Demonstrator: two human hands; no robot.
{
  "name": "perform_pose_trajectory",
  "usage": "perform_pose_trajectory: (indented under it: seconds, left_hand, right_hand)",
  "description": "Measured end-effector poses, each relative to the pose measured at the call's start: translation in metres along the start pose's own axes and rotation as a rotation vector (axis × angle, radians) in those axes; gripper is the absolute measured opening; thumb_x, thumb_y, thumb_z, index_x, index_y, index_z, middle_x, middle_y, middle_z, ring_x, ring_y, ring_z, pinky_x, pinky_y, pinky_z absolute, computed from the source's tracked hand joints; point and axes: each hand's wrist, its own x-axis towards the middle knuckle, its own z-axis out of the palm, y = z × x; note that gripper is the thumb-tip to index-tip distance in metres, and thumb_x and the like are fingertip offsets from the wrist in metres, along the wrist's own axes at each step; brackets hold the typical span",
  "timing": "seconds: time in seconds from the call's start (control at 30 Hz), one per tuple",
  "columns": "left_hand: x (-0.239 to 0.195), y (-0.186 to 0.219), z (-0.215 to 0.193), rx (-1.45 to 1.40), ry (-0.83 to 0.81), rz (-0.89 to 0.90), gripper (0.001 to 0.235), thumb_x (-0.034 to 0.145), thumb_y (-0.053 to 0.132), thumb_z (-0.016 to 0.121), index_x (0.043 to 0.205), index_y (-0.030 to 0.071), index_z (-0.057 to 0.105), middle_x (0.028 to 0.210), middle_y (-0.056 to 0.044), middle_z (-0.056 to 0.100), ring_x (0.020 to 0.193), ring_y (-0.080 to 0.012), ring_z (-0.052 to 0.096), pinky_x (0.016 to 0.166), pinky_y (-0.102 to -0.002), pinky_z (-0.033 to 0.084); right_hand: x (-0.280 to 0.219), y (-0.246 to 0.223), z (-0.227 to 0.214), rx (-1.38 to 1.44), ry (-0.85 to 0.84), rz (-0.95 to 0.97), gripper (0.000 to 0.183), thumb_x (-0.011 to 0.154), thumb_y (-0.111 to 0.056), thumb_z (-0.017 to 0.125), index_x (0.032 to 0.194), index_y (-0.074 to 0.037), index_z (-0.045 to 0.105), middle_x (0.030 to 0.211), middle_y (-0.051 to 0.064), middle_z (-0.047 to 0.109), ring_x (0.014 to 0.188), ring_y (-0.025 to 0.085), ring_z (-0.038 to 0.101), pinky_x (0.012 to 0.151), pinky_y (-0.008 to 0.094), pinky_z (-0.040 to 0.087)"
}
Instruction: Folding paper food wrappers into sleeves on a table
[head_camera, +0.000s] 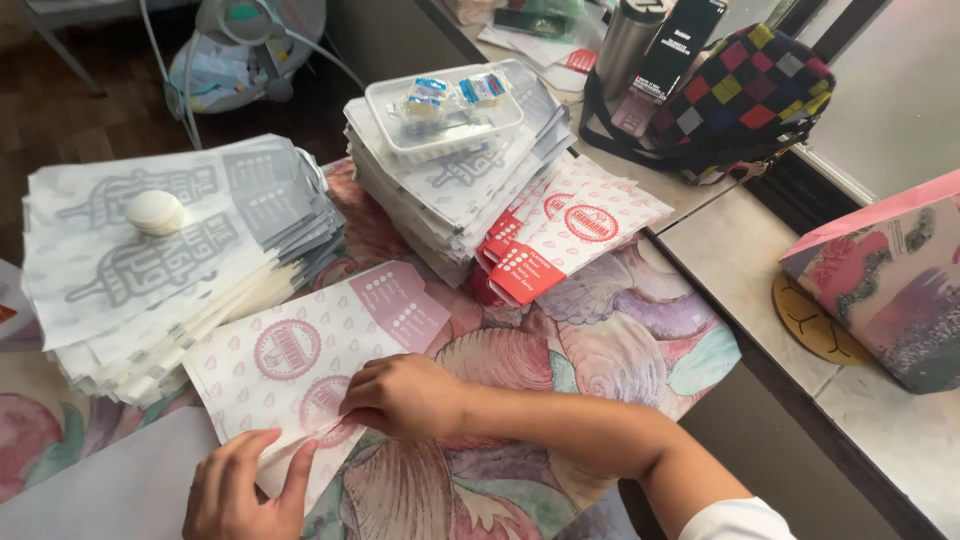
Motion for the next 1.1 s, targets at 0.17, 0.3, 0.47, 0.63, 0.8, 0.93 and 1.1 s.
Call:
perform_pose_trajectory:
  seconds: [0.17, 0.3, 0.47, 0.63, 0.8, 0.93, 1.1]
  left_hand:
    - [-0.005, -0.01, -0.002, -0.132, -0.029, -0.116, 0.029, 0.093, 0.023, 0.084, 0.109, 0.003, 0.071, 0.107, -0.013, 0.066, 0.092, -0.0265, 0.062, 0.08, -0.037, 0.053]
    - [0.0, -0.006, -0.008, -0.266, -0.015, -0.204, 0.045, 0.087, 0.015, 0.087, 0.119, -0.005, 0.063, 0.118, -0.02, 0.05, 0.072, -0.0224, 0.049, 0.073, -0.036, 0.05]
    - [-0.009, -0.021, -0.002, -0.248, -0.062, -0.148, 0.05, 0.083, 0.016, 0.089, 0.118, -0.003, 0.059, 0.11, -0.016, 0.06, 0.089, -0.0265, 0.058, 0.078, -0.037, 0.052]
    - [0.001, -0.019, -0.009, -0.333, -0.28, -0.04, 0.005, 0.088, 0.012, 0.077, 0.09, 0.012, 0.072, 0.088, 0.002, 0.072, 0.078, -0.0157, 0.064, 0.076, -0.03, 0.05]
    - [0.007, -0.019, -0.016, -0.374, -0.253, -0.033, 0.005, 0.088, 0.012, 0.078, 0.09, 0.01, 0.074, 0.09, -0.001, 0.073, 0.083, -0.0148, 0.068, 0.075, -0.029, 0.052]
    - [0.009, -0.018, -0.018, -0.453, -0.275, -0.091, 0.006, 0.089, 0.007, 0.077, 0.094, 0.007, 0.074, 0.094, -0.004, 0.072, 0.081, -0.0151, 0.068, 0.074, -0.027, 0.054]
    - [0.009, -0.017, -0.016, -0.417, -0.302, -0.091, 0.016, 0.086, 0.012, 0.08, 0.101, 0.012, 0.073, 0.096, -0.002, 0.071, 0.077, -0.0142, 0.063, 0.063, -0.027, 0.05]
  right_hand:
    - [-0.004, 0.015, 0.006, 0.236, 0.081, 0.043, 0.006, 0.09, -0.016, 0.079, 0.095, -0.013, 0.077, 0.092, 0.003, 0.075, 0.08, 0.02, 0.073, 0.072, 0.032, 0.059]
    - [0.0, 0.009, 0.004, 0.382, 0.187, 0.131, 0.02, 0.081, -0.03, 0.082, 0.083, -0.011, 0.076, 0.083, 0.002, 0.072, 0.072, 0.016, 0.069, 0.067, 0.028, 0.055]
    - [-0.002, 0.012, 0.019, 0.365, 0.247, 0.357, 0.016, 0.091, -0.024, 0.076, 0.1, -0.012, 0.068, 0.085, 0.002, 0.075, 0.07, 0.014, 0.066, 0.067, 0.028, 0.052]
    - [0.005, 0.0, 0.01, 0.214, 0.338, 0.338, 0.031, 0.093, -0.016, 0.074, 0.093, -0.014, 0.042, 0.063, 0.003, 0.052, 0.052, 0.022, 0.047, 0.054, 0.035, 0.041]
    - [-0.011, 0.009, 0.007, 0.127, 0.137, 0.006, 0.035, 0.083, 0.006, 0.061, 0.112, -0.014, 0.067, 0.112, 0.008, 0.063, 0.09, 0.031, 0.069, 0.071, 0.038, 0.051]
    - [-0.013, 0.001, 0.003, 0.047, 0.013, -0.11, 0.031, 0.104, -0.02, 0.059, 0.134, -0.022, 0.066, 0.133, 0.009, 0.068, 0.114, 0.031, 0.069, 0.095, 0.044, 0.055]
    - [-0.007, -0.005, 0.011, 0.033, 0.089, -0.136, 0.023, 0.099, -0.024, 0.065, 0.098, -0.005, 0.077, 0.106, 0.007, 0.073, 0.092, 0.029, 0.064, 0.081, 0.039, 0.055]
